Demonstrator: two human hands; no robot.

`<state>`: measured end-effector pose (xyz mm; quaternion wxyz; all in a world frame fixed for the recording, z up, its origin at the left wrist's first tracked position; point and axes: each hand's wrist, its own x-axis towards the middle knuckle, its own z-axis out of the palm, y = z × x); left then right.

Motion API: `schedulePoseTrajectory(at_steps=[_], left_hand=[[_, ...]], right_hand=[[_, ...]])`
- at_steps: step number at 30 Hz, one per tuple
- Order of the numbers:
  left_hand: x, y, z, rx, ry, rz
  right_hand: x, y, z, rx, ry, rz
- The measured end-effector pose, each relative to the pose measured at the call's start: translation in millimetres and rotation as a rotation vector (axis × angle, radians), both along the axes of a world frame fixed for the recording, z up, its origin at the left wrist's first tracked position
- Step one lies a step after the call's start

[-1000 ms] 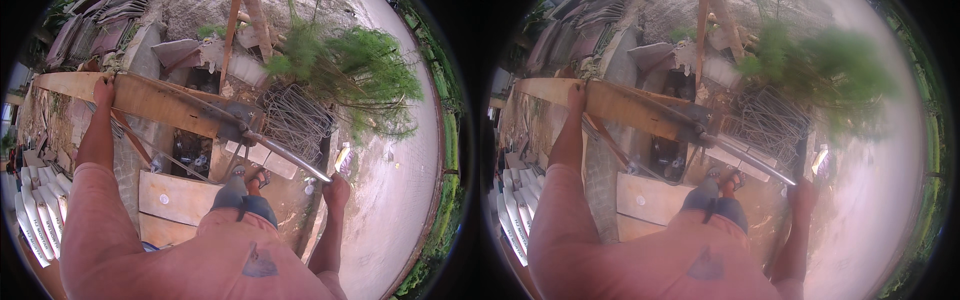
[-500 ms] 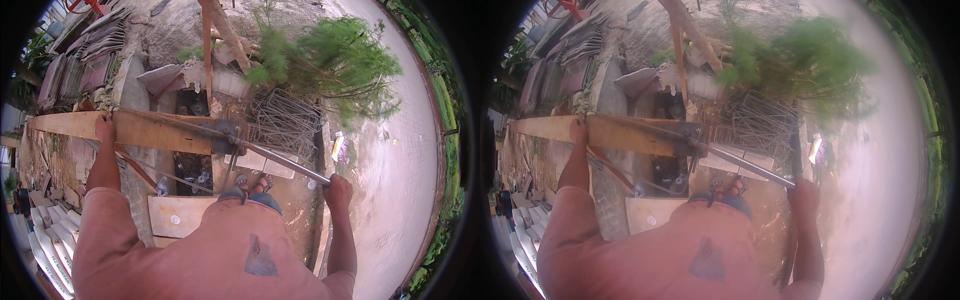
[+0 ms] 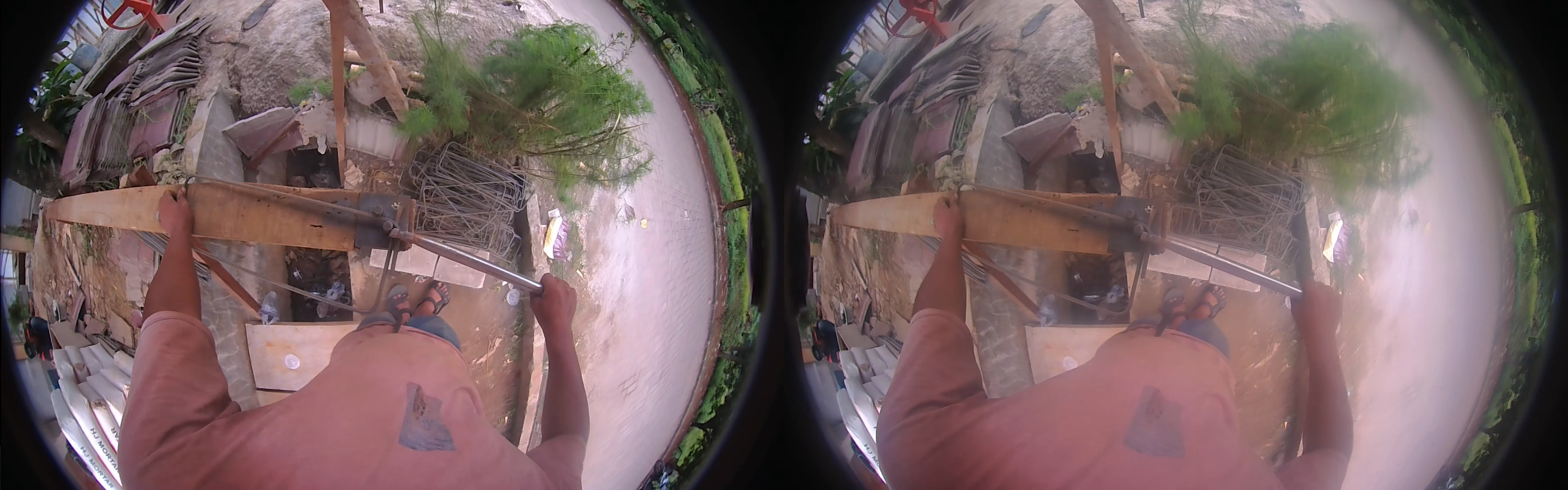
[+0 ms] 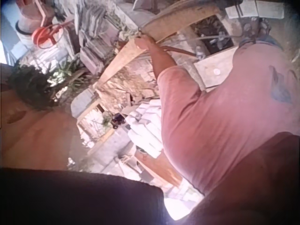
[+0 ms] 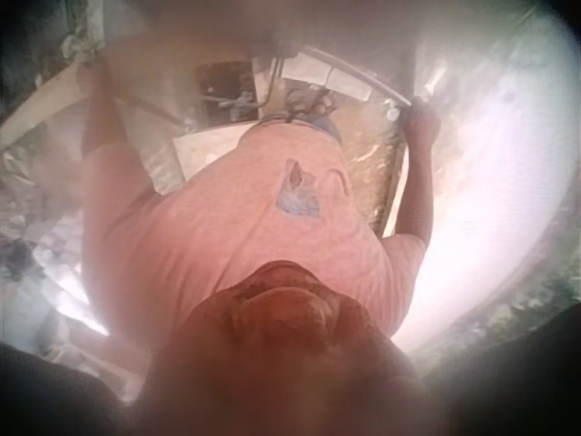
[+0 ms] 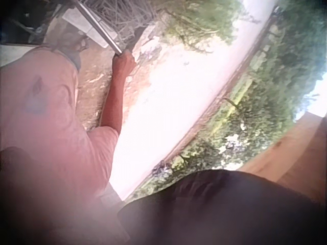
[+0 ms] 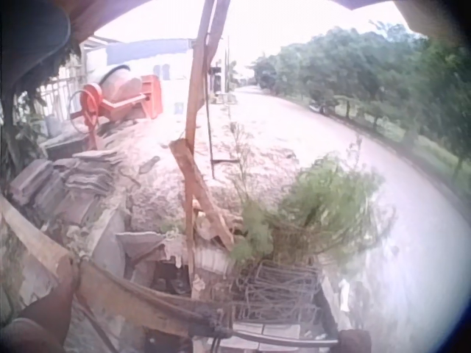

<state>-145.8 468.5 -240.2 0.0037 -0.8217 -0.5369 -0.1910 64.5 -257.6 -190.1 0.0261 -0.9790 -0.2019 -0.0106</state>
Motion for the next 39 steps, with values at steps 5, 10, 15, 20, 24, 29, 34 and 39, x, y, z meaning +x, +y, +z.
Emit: schedulePoseTrajectory(at_steps=[5,10,15,20,24,29,34,39], left_hand=[[1,0,0,-0.003,0.010,0.005],[0,0,-2,0.000,-0.006,0.005],[0,15,-8,0.028,0.026,-0.007],[3,27,-6,0.010,-0.002,-0.061],[-6,30,-7,0.060,-0.009,-0.033],[-3,20,-6,0.009,0.040,-0.013],[1,1,-5,0.019,-0.034,-0.025],[-2,12,-6,-0.007,-0.030,-0.047]], right_hand=[[-21,0,0,0.037,0.066,-0.080],[-41,12,23,-0.034,-0.021,-0.147],[-46,16,22,0.035,-0.014,-0.237],[-62,22,20,0.000,-0.106,-0.262],[-116,31,14,0.042,-0.010,-0.347],[-95,16,15,0.044,0.093,-0.297],[-53,1,-24,0.040,0.082,-0.190],[-2,-2,-17,0.092,-0.024,-0.026]])
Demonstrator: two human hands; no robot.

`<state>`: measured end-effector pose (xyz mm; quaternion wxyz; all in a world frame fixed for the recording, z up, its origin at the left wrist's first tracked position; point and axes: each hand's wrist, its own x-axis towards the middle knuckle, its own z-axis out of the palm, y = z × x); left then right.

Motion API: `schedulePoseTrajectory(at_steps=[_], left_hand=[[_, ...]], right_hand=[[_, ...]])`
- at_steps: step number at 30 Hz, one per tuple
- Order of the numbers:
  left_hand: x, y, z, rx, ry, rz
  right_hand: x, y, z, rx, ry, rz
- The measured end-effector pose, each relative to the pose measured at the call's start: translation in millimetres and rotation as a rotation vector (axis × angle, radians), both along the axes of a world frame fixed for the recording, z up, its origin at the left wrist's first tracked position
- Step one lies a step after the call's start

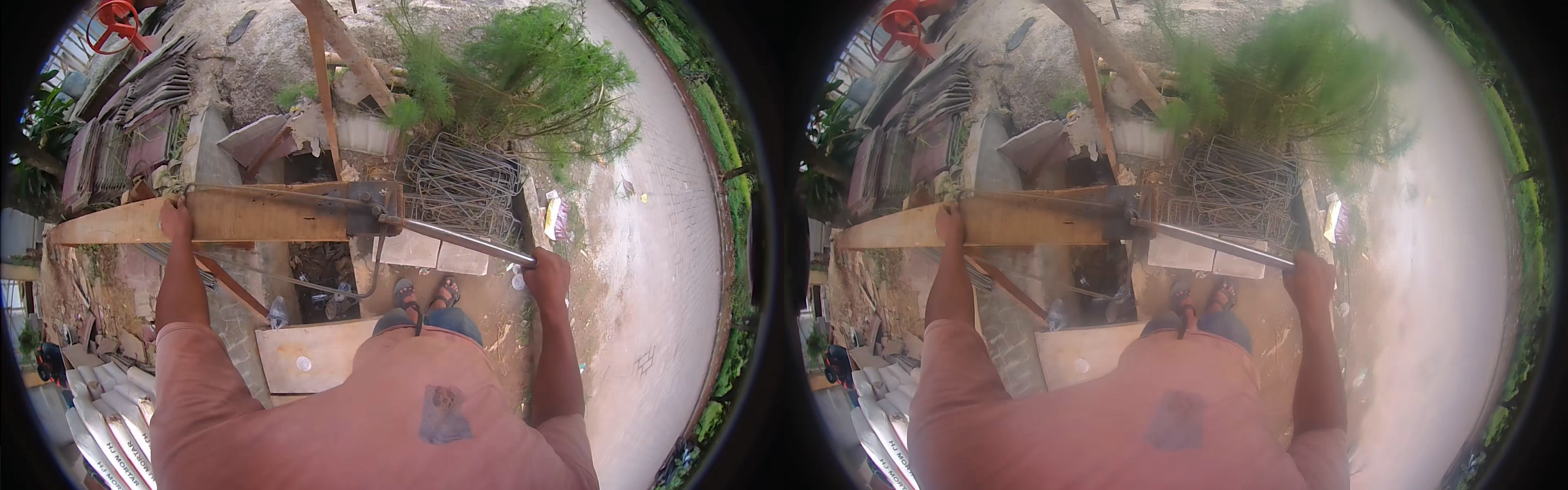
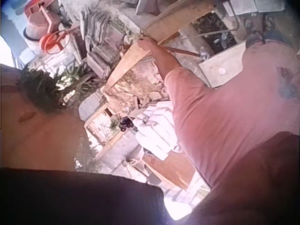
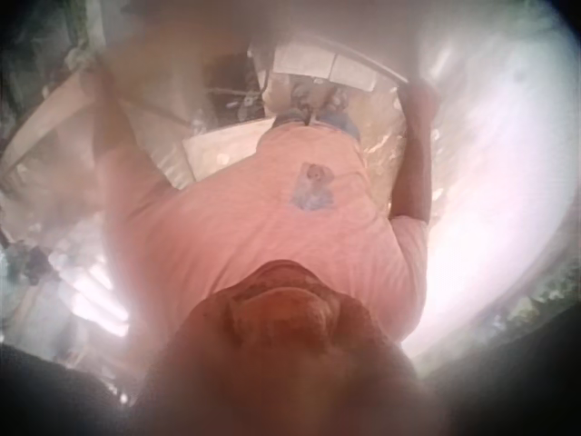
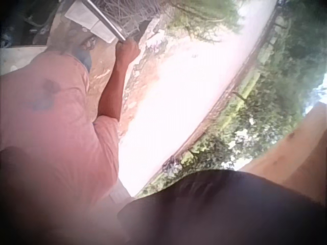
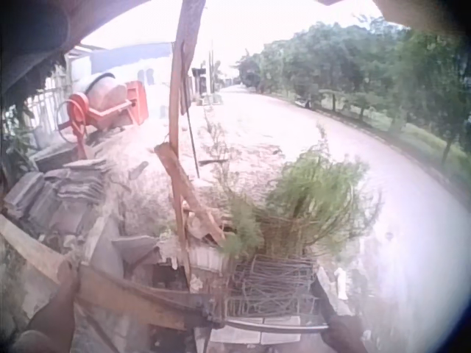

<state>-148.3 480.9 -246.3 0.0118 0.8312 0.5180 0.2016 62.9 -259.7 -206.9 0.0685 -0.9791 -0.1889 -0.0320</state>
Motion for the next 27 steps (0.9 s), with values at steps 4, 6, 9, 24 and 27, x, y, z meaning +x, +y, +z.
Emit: schedulePoseTrajectory(at_steps=[4,6,9,24,27], left_hand=[[-7,-3,18,-0.187,-0.178,-0.196],[-2,-52,38,-0.100,-0.235,-0.426],[6,-209,79,-0.490,-0.298,-0.759],[9,-305,146,-0.032,0.056,-1.094],[37,-314,174,0.028,0.103,-0.921]], right_hand=[[17,5,11,-0.069,0.090,0.004],[17,6,12,-0.082,0.127,0.004],[13,1,-5,-0.015,0.075,0.001],[33,8,-29,0.367,0.161,-0.077],[18,12,-32,0.419,0.246,-0.095]])
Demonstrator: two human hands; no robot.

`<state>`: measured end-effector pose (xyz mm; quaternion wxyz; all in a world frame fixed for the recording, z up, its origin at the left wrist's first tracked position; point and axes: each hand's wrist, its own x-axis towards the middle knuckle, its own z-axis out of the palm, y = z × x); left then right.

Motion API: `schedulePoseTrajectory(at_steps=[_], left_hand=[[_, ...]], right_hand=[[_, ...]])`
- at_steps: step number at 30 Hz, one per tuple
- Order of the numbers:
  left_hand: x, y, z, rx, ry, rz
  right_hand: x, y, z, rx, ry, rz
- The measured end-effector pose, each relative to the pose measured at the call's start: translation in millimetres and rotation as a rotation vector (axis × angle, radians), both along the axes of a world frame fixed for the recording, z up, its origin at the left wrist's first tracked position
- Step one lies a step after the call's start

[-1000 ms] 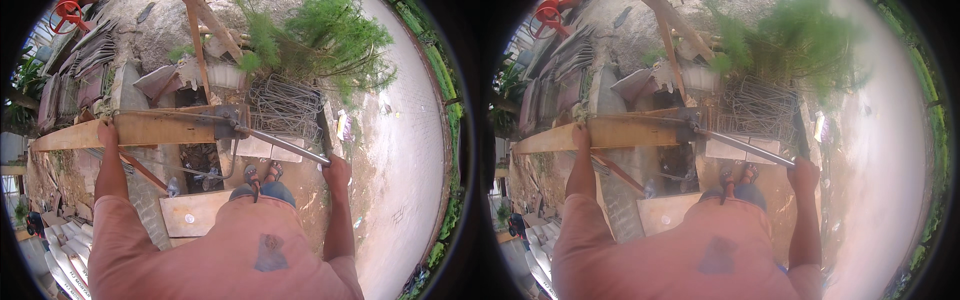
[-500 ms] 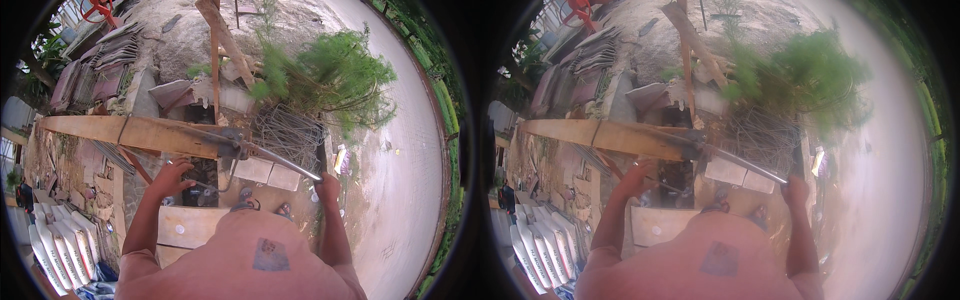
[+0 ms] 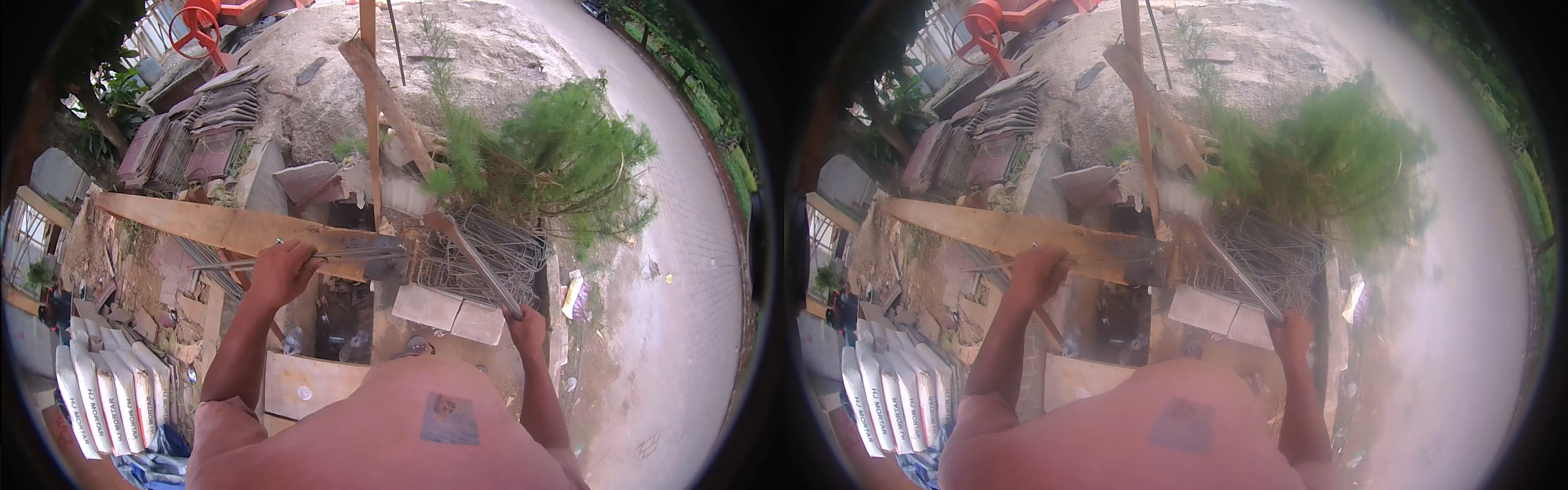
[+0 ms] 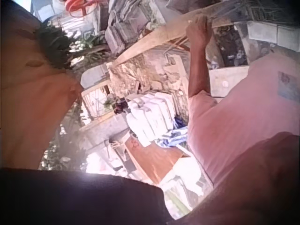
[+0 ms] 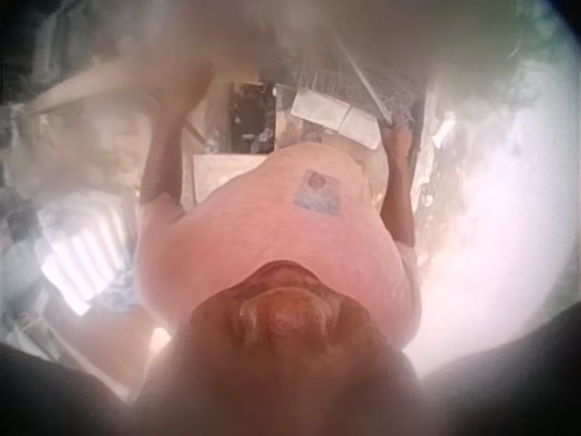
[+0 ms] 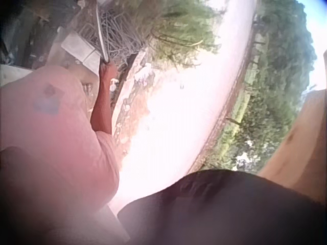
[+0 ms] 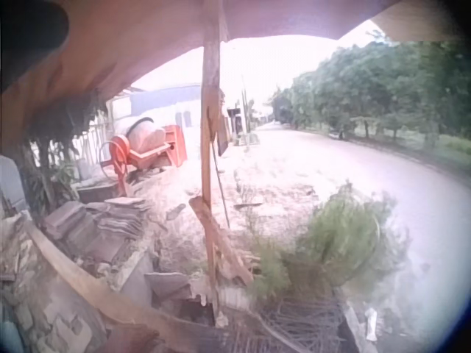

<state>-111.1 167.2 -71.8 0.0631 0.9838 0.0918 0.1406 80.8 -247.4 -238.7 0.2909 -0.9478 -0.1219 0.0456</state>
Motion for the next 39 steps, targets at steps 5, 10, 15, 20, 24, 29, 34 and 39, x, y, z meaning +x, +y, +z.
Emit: schedulePoseTrajectory(at_steps=[5,10,15,20,24,29,34,39], left_hand=[[18,-2,29,-0.505,-0.047,0.238],[-4,30,-37,-0.959,0.241,0.457],[-20,8,-85,-1.133,0.242,0.712],[-27,-2,-93,-1.137,0.195,0.645],[-34,-13,-101,-1.258,0.211,0.742],[-37,-29,-103,-1.287,0.230,0.794],[-42,10,-132,-1.022,0.285,0.594],[-23,14,-100,-1.349,0.454,0.825]], right_hand=[[-8,-10,-19,0.096,0.010,-0.023],[-7,-27,-45,0.039,0.055,-0.074],[-9,-42,-49,-0.026,0.120,-0.067],[-6,-45,-38,-0.054,0.158,-0.033],[-1,-44,-30,-0.093,0.165,0.013],[2,-49,-33,-0.052,0.093,0.011],[15,-52,-25,-0.094,0.094,0.073],[18,-56,-30,-0.076,0.073,0.107]])
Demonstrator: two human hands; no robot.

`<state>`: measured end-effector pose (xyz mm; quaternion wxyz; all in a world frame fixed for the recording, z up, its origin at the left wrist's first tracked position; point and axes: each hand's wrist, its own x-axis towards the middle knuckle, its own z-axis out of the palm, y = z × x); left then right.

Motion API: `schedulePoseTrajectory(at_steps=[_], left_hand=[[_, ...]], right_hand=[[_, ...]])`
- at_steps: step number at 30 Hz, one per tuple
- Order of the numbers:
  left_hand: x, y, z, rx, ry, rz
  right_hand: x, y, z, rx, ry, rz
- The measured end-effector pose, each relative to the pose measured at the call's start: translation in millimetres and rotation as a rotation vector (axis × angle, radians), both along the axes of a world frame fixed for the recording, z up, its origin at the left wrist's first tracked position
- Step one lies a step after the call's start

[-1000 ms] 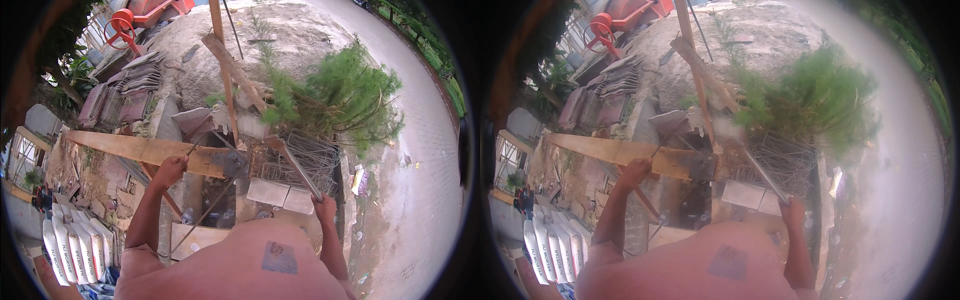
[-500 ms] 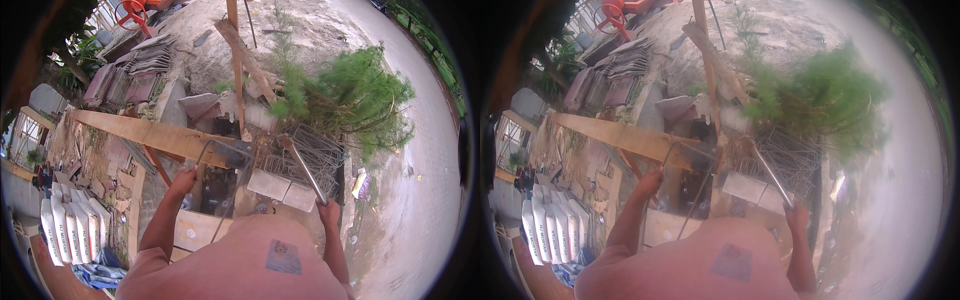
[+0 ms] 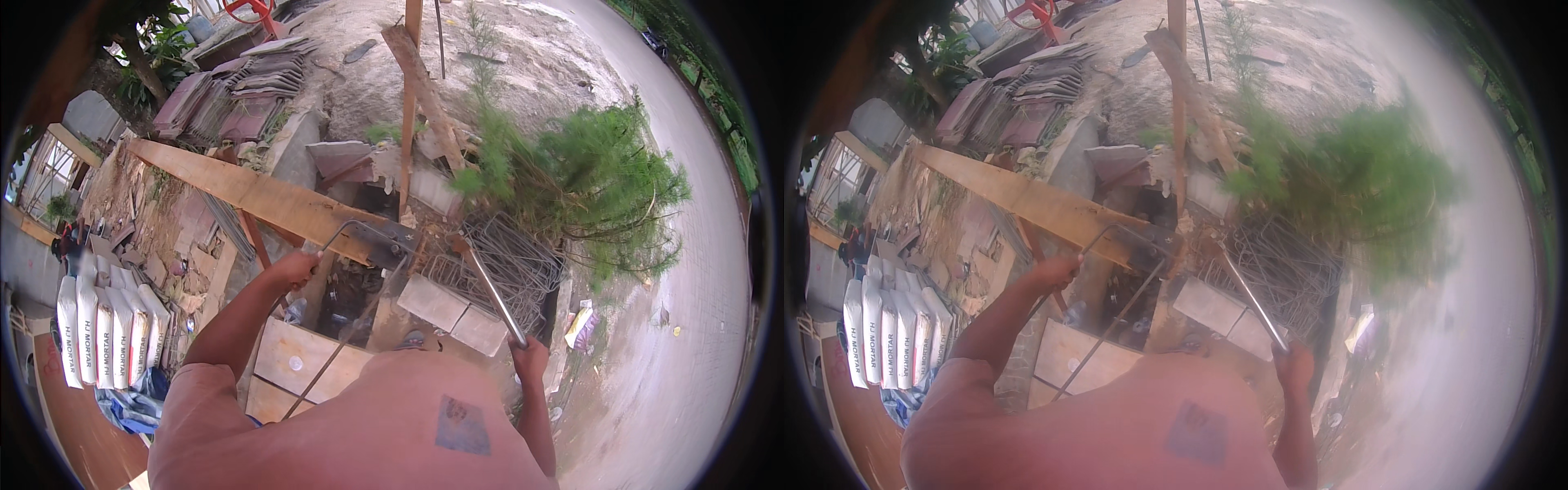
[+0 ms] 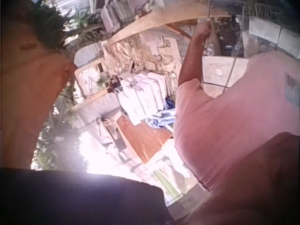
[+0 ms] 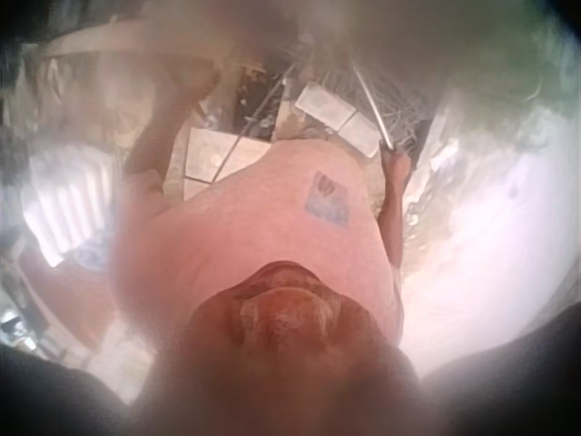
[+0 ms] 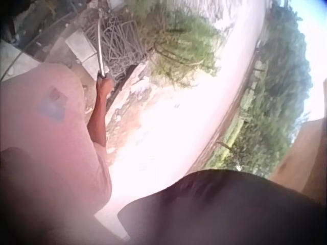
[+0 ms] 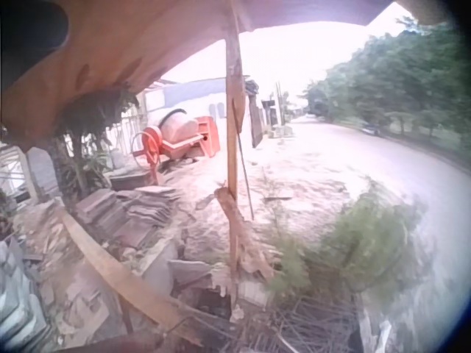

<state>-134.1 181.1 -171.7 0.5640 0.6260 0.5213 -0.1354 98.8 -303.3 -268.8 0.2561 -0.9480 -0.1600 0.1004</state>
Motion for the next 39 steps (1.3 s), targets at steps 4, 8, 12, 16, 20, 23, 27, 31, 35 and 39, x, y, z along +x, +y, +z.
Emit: schedulePoseTrajectory(at_steps=[4,8,12,16,20,23,27,31,35,39], left_hand=[[13,-2,21,0.089,0.147,-0.108],[4,-8,3,0.442,0.114,-0.212],[-16,-10,-51,0.575,-0.067,-0.154],[-31,10,-104,0.757,-0.214,-0.267],[-22,-2,-92,0.734,-0.244,-0.298],[-12,-16,-65,0.629,-0.120,-0.183],[-8,-24,-51,0.533,-0.108,-0.102],[-5,-29,-42,0.498,-0.124,-0.120],[-9,-13,-79,0.623,-0.108,-0.327],[-19,-14,-79,0.501,-0.207,-0.134]], right_hand=[[-10,-5,-13,-0.018,-0.007,0.017],[-28,-14,-38,-0.014,0.033,-0.005],[-36,-25,-27,0.051,0.093,-0.050],[-28,-32,-22,-0.003,0.032,0.018],[-7,-15,25,-0.014,0.051,0.154],[3,-4,44,0.008,-0.013,0.276],[11,4,79,-0.099,-0.020,0.366],[21,-27,90,-0.234,-0.091,0.425],[3,13,99,-0.257,-0.070,0.447],[-12,35,96,-0.344,0.025,0.412]])
